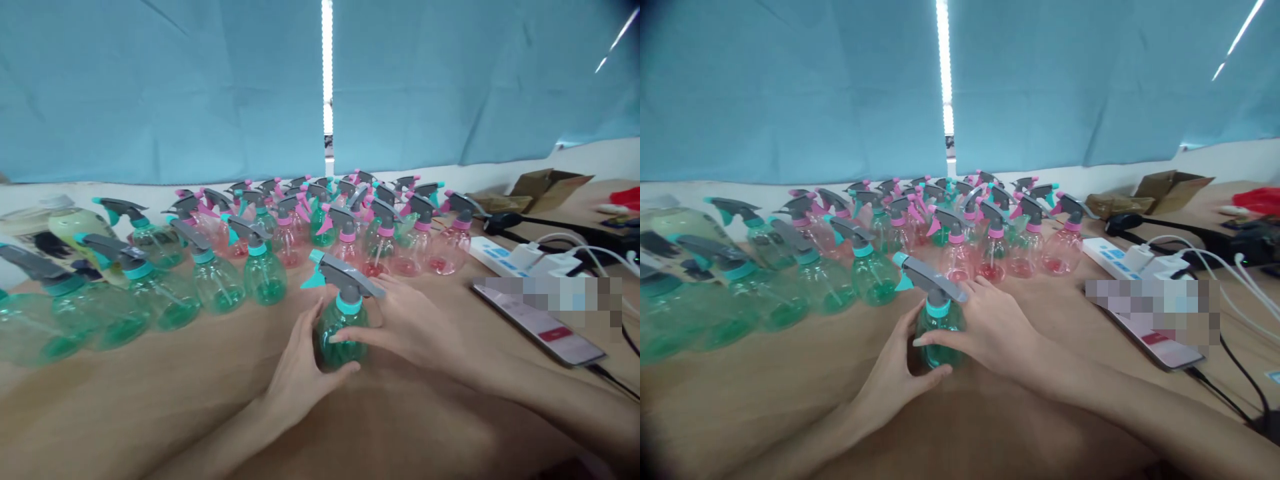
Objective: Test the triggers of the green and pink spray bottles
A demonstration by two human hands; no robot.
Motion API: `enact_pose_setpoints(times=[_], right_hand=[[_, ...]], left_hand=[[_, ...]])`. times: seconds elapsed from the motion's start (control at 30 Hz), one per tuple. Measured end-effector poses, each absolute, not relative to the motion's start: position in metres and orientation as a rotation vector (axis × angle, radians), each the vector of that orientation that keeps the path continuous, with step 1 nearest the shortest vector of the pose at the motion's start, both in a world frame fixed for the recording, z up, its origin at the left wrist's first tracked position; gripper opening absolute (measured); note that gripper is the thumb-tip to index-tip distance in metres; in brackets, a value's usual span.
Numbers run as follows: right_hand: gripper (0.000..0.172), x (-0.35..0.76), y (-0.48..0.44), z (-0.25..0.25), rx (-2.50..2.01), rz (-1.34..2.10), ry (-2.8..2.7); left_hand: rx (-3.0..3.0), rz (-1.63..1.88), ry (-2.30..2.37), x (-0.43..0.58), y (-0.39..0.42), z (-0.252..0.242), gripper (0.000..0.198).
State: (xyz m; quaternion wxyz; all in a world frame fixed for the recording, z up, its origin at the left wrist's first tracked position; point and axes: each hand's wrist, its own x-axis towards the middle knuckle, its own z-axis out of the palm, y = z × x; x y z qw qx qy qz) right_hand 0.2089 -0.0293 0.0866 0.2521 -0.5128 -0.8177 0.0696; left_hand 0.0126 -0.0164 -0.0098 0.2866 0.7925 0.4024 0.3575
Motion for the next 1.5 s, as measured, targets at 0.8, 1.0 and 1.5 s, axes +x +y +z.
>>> enact_pose_setpoints(times=[0.8,1.0,1.5], right_hand=[[0.024,0.227,0.028,0.078,-0.748,0.916,-1.868],[0.016,0.236,0.032,0.067,-0.789,0.733,-1.816],[0.021,0.241,0.027,0.085,-0.946,0.631,-1.846]], left_hand=[[2.396,0.658,1.051,0.05,0.005,0.004,0.083],[2.687,0.427,1.206,0.029,0.006,-0.009,0.075],[2.797,0.411,1.171,0.025,0.007,-0.015,0.065]])
